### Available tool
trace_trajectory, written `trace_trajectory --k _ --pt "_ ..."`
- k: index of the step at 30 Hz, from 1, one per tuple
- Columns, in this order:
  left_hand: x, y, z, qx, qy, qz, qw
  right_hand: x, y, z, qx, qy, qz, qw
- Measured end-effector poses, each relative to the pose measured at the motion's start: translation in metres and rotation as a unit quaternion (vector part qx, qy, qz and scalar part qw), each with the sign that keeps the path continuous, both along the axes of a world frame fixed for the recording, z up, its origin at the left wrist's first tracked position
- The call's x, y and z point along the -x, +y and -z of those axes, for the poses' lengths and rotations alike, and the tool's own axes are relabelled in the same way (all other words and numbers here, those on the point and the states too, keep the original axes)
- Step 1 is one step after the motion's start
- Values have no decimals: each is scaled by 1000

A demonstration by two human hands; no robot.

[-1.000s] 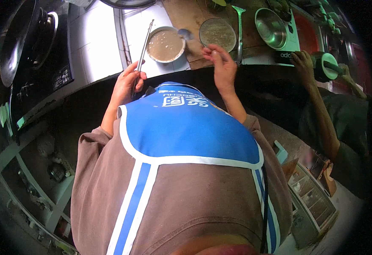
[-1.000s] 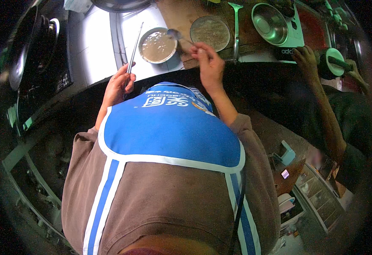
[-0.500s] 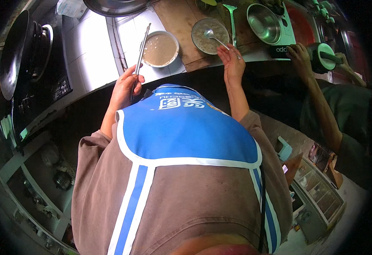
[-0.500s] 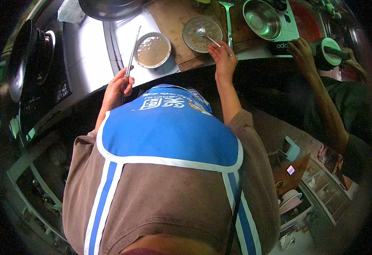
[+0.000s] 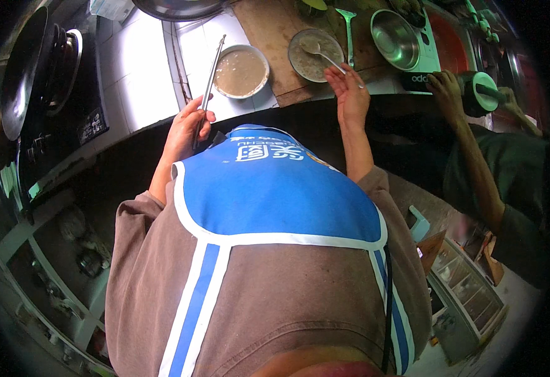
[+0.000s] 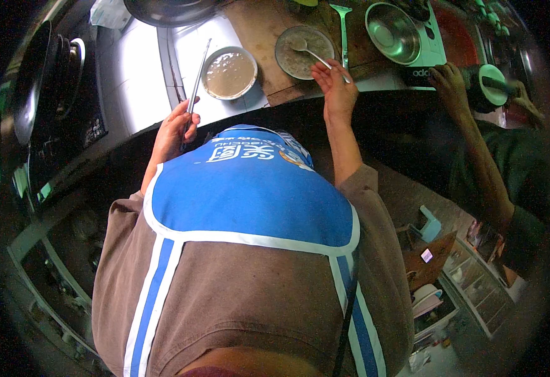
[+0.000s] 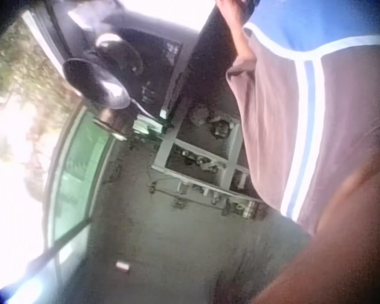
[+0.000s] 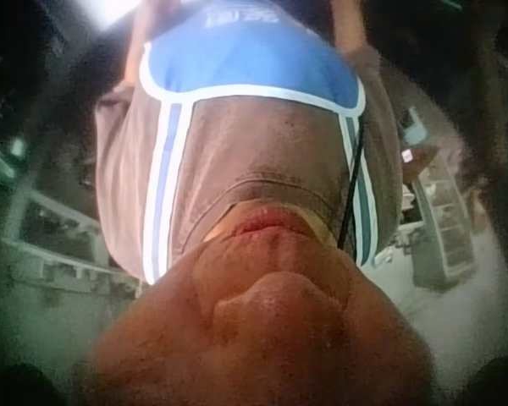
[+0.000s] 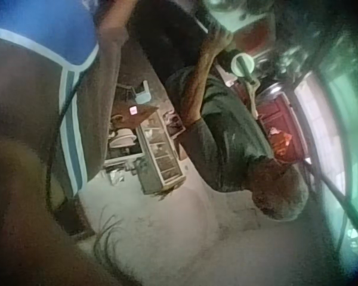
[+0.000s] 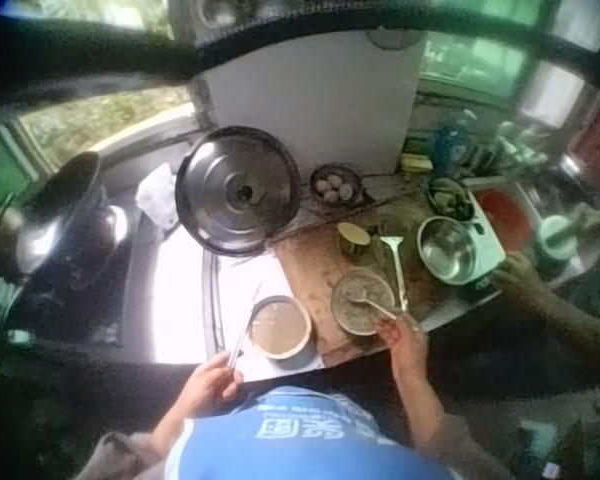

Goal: The person stirs a light-colored liquid mixture in a metal bowl using a spoon. They hold the bowl steady with their left hand while stirring with their right hand. The person occasionally pauses to hold the bowl or adjust their grip.

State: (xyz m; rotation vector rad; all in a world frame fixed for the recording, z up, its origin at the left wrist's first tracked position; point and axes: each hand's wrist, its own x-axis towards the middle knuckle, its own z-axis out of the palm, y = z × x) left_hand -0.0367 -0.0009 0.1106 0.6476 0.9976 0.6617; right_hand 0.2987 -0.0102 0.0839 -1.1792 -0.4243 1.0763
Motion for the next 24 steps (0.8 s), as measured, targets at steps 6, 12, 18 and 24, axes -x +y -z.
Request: trace_trajectory --k 6,12,18,24 --pt "1 -3 2 2 -7 -14 1000 22 0 -23 -3 12 -58 998" --pt "4 -4 -2 6 -10 -17 1000 61 0 -12 32 20 -130 991" --pt "8 -7 -1 8 -7 -27 1000 90 0 8 -2 -188 -191 963" --pt "9 -6 4 1 1 -15 1000 94 -6 8 -30 -306 -221 925"
